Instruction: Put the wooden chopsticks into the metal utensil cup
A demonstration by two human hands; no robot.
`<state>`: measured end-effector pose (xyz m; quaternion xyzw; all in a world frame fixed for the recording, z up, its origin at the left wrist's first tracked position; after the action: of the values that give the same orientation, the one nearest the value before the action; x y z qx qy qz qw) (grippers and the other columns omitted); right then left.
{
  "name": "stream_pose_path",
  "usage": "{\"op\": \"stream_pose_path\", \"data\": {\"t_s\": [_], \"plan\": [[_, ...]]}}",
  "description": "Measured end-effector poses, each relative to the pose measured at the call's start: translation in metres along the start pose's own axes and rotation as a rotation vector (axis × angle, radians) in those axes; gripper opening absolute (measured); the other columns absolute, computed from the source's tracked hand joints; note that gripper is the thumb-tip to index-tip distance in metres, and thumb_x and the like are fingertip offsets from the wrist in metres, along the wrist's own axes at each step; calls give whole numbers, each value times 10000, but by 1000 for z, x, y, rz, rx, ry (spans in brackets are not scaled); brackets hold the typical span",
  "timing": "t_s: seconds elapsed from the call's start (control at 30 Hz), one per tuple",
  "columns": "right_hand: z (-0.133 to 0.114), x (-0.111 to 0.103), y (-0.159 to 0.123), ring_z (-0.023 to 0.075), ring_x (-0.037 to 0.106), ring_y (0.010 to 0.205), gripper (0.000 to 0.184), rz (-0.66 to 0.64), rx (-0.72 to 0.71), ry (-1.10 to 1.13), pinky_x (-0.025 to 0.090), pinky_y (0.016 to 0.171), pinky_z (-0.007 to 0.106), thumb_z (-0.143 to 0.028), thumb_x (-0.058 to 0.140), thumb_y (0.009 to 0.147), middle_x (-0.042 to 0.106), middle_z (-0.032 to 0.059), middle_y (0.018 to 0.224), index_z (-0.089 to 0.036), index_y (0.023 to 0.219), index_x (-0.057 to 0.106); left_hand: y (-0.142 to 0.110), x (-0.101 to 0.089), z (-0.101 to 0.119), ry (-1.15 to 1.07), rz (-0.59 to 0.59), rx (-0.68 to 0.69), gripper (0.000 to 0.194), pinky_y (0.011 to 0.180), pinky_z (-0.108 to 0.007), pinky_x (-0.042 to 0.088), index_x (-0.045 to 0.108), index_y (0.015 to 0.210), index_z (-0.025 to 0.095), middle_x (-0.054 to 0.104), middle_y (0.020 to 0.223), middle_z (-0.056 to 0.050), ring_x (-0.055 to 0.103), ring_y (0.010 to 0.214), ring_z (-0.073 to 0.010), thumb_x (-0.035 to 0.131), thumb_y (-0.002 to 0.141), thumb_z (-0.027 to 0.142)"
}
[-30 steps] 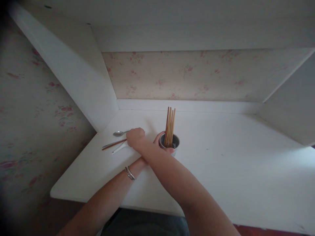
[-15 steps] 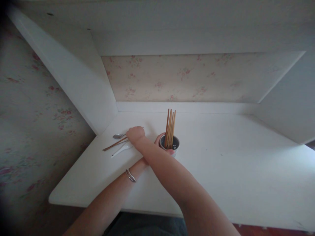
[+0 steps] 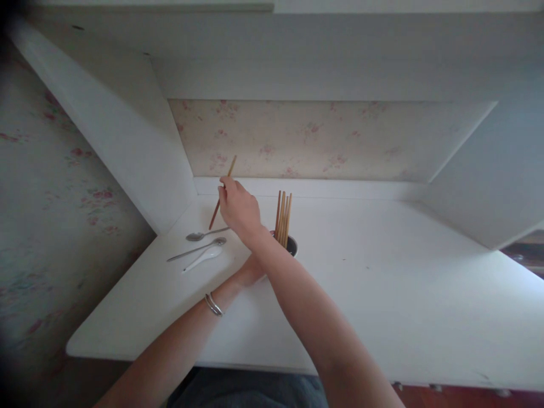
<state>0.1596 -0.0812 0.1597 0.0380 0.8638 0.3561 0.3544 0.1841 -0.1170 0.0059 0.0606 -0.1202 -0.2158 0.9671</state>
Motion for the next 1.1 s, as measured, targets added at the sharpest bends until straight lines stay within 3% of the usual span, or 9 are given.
{"op": "stream_pose_path", "data": {"t_s": [0.1, 0.23, 0.37, 0.5, 0.63, 0.77, 0.97, 1.1], "plan": [[8, -34, 2, 181, 649, 923, 201, 170, -14, 241, 503, 842, 344, -308, 414, 953, 630, 64, 1119, -245, 1122, 502, -4, 6, 5, 3, -16, 48, 622, 936, -390, 428, 538, 1159, 161, 617, 1139, -124, 557, 1073, -258, 818, 628, 327], [26, -78, -7, 132, 674, 802, 170, 298, 23, 491, 556, 717, 282, -364, 479, 916, 632, 30, 1111, -266, 1053, 500, -7, 6, 3, -96, 11, 62, 807, 978, -408, 398, 422, 1278, 189, 572, 1222, -127, 542, 1118, -248, 841, 599, 310], [52, -120, -26, 135, 686, 753, 269, 449, 88, 581, 563, 581, 233, -387, 589, 843, 664, 25, 1038, -262, 1038, 451, -7, 5, 4, -59, 2, 71, 778, 1007, -402, 382, 422, 1281, 206, 576, 1214, -105, 544, 1117, -227, 828, 622, 285], [86, -145, -47, 140, 692, 694, 323, 544, 181, 559, 555, 519, 220, -363, 654, 785, 684, 17, 950, -251, 1006, 445, -7, 4, 6, -49, 14, 86, 796, 1037, -407, 363, 413, 1291, 200, 561, 1248, -116, 527, 1155, -228, 830, 616, 263], [115, -145, -66, 143, 684, 634, 342, 530, 310, 520, 565, 510, 242, -390, 682, 747, 695, 21, 898, -230, 972, 480, -7, 6, 2, -85, -1, 86, 805, 1050, -426, 355, 396, 1302, 206, 572, 1245, -122, 540, 1156, -229, 825, 623, 256], [131, -125, -82, 174, 694, 631, 340, 421, 424, 494, 568, 534, 280, -429, 689, 735, 705, 34, 863, -216, 944, 526, -5, 5, -2, -96, 15, 86, 812, 1044, -427, 361, 393, 1300, 216, 585, 1233, -115, 546, 1158, -232, 829, 616, 239], [141, -92, -101, 200, 705, 669, 281, 288, 509, 440, 552, 636, 309, -452, 668, 753, 722, 37, 766, -211, 875, 590, -4, 5, -1, -100, 5, 119, 795, 1062, -444, 334, 407, 1297, 206, 574, 1262, -123, 532, 1182, -253, 825, 621, 234], [142, -83, -107, 205, 702, 683, 291, 256, 519, 380, 536, 648, 311, -494, 624, 779, 730, 41, 744, -212, 852, 623, -5, 5, 1, -77, 7, 126, 787, 1065, -446, 326, 411, 1295, 194, 556, 1279, -128, 505, 1210, -263, 823, 626, 240]]}}
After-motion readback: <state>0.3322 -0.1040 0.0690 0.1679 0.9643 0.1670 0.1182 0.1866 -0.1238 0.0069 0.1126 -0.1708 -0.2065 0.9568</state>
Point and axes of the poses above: each hand's wrist, its own y-axis towards the middle knuckle, its own x-axis out of the palm, z = x × y, the point moved 6 cm from there along y, towards the middle knuckle
